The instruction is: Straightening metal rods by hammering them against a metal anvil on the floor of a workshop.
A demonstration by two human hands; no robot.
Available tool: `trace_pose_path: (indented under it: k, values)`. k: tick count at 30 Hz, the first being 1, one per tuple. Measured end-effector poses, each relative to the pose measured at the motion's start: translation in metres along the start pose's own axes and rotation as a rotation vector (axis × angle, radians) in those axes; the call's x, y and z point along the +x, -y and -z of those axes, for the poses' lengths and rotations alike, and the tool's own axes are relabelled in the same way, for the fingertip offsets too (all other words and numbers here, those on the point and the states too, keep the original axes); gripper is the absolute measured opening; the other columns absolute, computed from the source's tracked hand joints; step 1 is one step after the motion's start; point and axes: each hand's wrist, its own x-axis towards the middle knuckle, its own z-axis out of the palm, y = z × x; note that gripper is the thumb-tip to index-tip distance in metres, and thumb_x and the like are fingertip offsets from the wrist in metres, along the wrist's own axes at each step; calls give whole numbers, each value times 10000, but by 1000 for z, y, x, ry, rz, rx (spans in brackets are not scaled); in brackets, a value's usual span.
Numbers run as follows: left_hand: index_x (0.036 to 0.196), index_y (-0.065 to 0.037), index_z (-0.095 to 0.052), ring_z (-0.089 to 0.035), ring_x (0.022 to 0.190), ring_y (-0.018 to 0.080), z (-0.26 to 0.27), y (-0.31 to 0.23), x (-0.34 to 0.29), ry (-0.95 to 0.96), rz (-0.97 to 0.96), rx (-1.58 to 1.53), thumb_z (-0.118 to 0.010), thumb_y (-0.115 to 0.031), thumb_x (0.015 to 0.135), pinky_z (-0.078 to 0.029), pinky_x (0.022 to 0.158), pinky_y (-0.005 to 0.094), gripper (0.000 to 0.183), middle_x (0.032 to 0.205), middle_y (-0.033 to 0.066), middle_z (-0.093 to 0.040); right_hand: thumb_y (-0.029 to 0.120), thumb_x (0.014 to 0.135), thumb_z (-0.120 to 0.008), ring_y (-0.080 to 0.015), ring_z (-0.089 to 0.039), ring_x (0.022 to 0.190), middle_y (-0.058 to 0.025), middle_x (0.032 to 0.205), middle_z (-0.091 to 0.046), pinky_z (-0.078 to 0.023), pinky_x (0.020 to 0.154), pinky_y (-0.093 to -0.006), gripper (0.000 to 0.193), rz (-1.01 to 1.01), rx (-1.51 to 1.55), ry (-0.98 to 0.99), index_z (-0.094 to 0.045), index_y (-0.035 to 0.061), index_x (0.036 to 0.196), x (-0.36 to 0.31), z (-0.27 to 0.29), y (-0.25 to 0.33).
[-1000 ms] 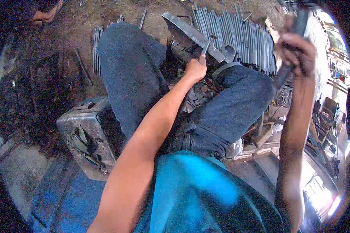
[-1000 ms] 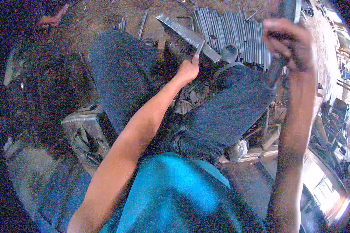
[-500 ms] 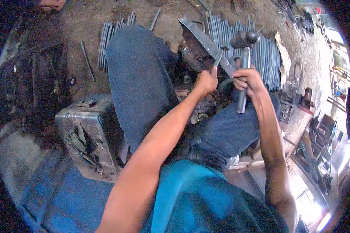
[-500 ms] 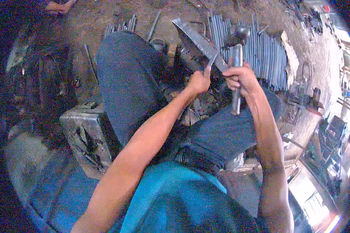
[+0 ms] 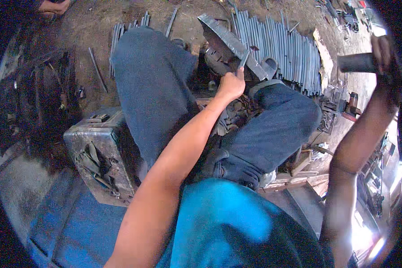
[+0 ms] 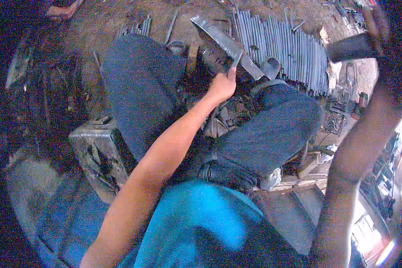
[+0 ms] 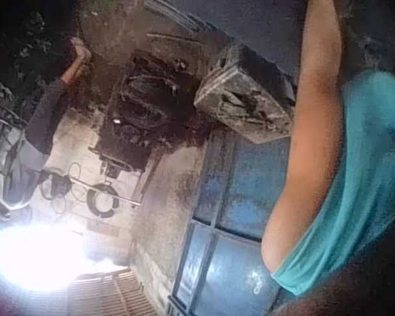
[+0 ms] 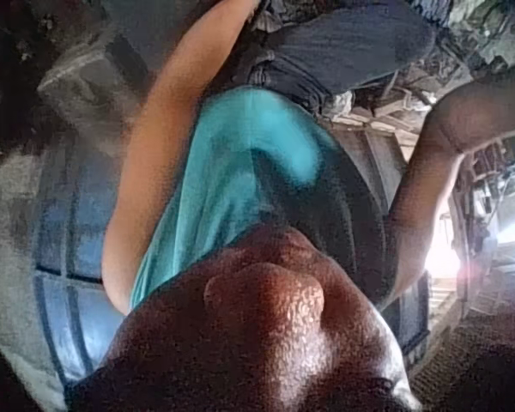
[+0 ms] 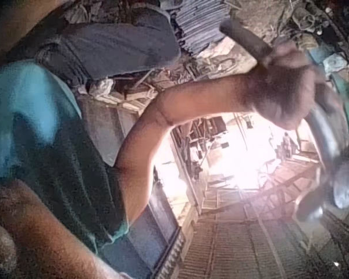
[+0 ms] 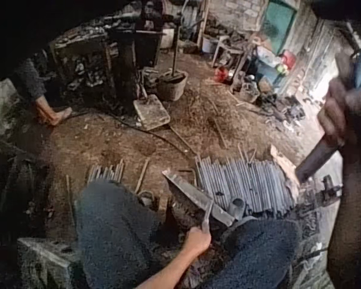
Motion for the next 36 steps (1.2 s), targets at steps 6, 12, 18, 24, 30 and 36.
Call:
trace_pose_path:
  k: [6, 12, 18, 24, 30, 36]
  values:
    - [808, 100, -628, -551, 937, 473, -2, -16, -14, 114, 42, 47, -368, -470, 917, -437, 841, 488, 636, 870, 356, -570, 49, 720, -616, -99, -350, 361, 15, 485, -373, -283, 381, -262, 210, -1050, 445, -732, -417, 109, 683, -106, -65, -233]
    - [823, 82, -636, -546, 952, 478, -3, -2, -22, 116, 44, 40, -380, -475, 912, -427, 855, 486, 620, 888, 353, -572, 25, 710, -583, -79, -296, 304, 43, 460, -313, -252, 312, -259, 236, -1094, 556, -755, -384, 118, 625, -111, -30, -205]
    - [836, 142, -610, -555, 937, 488, 0, 1, -9, 79, 69, 59, -354, -515, 910, -434, 847, 490, 709, 881, 382, -561, 133, 717, -648, -72, -373, 375, -10, 589, -529, -254, 353, -231, 178, -796, -338, -689, -631, 33, 863, -78, -13, -50]
    - [849, 135, -608, -547, 936, 498, -8, 12, -2, 63, 14, 44, -326, -483, 928, -428, 852, 503, 684, 889, 381, -561, 156, 812, -508, -105, -419, 494, -68, 726, -486, -391, 554, -227, 287, -116, -80, -373, -524, -35, 1026, -51, -18, 12]
    - [857, 124, -612, -535, 957, 497, -5, -10, -18, 103, -12, 55, -295, -496, 930, -412, 877, 501, 700, 893, 385, -555, -29, 657, -591, -112, -381, 363, -9, 521, -383, -266, 363, -256, 308, -815, 303, -742, -444, 90, 901, -109, -64, -197]
    - [881, 139, -607, -522, 998, 492, -1, 7, -3, 108, 17, 60, -289, -539, 916, -401, 890, 490, 750, 919, 396, -542, -54, 692, -579, -81, -332, 328, 20, 508, -362, -283, 335, -253, 282, -917, 334, -798, -444, 94, 891, -111, -55, -235]
